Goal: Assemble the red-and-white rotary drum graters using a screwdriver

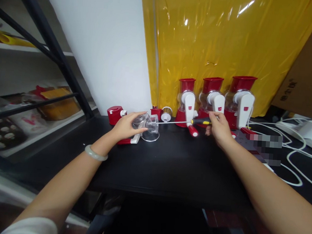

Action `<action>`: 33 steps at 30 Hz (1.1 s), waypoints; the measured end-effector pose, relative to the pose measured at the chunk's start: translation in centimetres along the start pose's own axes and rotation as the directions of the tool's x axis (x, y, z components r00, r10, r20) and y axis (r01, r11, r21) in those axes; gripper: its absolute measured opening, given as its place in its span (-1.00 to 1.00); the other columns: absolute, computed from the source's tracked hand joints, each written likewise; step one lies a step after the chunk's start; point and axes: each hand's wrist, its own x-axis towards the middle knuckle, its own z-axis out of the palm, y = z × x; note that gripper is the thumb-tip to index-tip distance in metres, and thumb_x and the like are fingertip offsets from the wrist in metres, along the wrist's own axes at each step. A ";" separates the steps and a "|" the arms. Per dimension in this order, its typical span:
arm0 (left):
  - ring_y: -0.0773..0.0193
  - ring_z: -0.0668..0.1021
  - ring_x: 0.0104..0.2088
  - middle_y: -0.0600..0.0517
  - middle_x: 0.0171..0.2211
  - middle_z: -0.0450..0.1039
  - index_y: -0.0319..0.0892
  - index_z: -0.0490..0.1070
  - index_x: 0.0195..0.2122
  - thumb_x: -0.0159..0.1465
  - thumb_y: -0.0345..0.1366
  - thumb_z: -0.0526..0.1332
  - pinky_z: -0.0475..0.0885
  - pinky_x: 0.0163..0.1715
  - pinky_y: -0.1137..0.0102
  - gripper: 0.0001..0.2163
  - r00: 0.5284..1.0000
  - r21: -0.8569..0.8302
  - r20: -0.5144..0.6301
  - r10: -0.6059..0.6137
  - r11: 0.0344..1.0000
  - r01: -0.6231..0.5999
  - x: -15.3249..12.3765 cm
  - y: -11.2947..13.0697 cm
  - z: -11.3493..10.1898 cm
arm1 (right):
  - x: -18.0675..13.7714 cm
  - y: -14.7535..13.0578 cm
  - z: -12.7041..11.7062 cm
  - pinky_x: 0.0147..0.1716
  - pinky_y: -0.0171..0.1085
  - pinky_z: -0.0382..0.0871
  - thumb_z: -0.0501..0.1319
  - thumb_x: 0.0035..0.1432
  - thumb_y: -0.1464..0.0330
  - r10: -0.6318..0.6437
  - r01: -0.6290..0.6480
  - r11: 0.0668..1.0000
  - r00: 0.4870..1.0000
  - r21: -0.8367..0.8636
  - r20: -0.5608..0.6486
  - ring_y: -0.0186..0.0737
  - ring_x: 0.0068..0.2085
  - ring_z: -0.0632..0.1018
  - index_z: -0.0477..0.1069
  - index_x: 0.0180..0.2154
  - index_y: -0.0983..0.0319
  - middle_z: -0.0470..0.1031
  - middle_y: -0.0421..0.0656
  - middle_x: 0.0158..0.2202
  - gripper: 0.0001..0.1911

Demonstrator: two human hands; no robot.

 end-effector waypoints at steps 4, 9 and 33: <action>0.06 0.53 0.02 -0.06 0.06 0.47 0.01 0.27 0.22 0.17 0.05 0.30 0.43 0.03 0.14 -0.39 1.000 -0.002 0.001 0.002 1.000 -0.002 0.0 0.1 0.0 | -0.1 -0.3 0.1 -0.78 -0.38 0.28 0.01 0.29 0.27 0.055 -0.055 0.998 0.998 -0.004 -0.006 -0.30 -0.76 0.37 0.32 -0.17 0.19 0.28 -0.30 -0.71 -0.81; 0.05 0.53 0.02 -0.08 0.06 0.47 0.01 0.27 0.22 0.17 0.04 0.31 0.44 0.01 0.14 -0.39 1.000 0.006 0.002 -0.003 1.000 0.003 0.0 0.1 0.0 | -0.3 -1.1 0.1 -0.66 -0.35 0.42 -0.11 0.18 0.49 0.133 -0.137 0.987 0.989 0.079 0.061 -0.28 -0.65 0.50 0.30 -0.18 0.19 0.40 -0.25 -0.59 -0.72; 0.04 0.50 0.09 -0.06 0.12 0.43 0.03 0.25 0.23 0.17 0.02 0.30 0.40 0.09 0.11 -0.39 1.000 -0.007 0.002 0.017 1.000 -0.017 0.0 -0.2 0.0 | -0.4 -1.5 0.3 -0.60 -0.36 0.45 -0.03 0.23 0.47 0.129 -0.134 0.985 0.990 0.110 0.054 -0.30 -0.62 0.51 0.34 -0.21 0.23 0.45 -0.19 -0.58 -0.80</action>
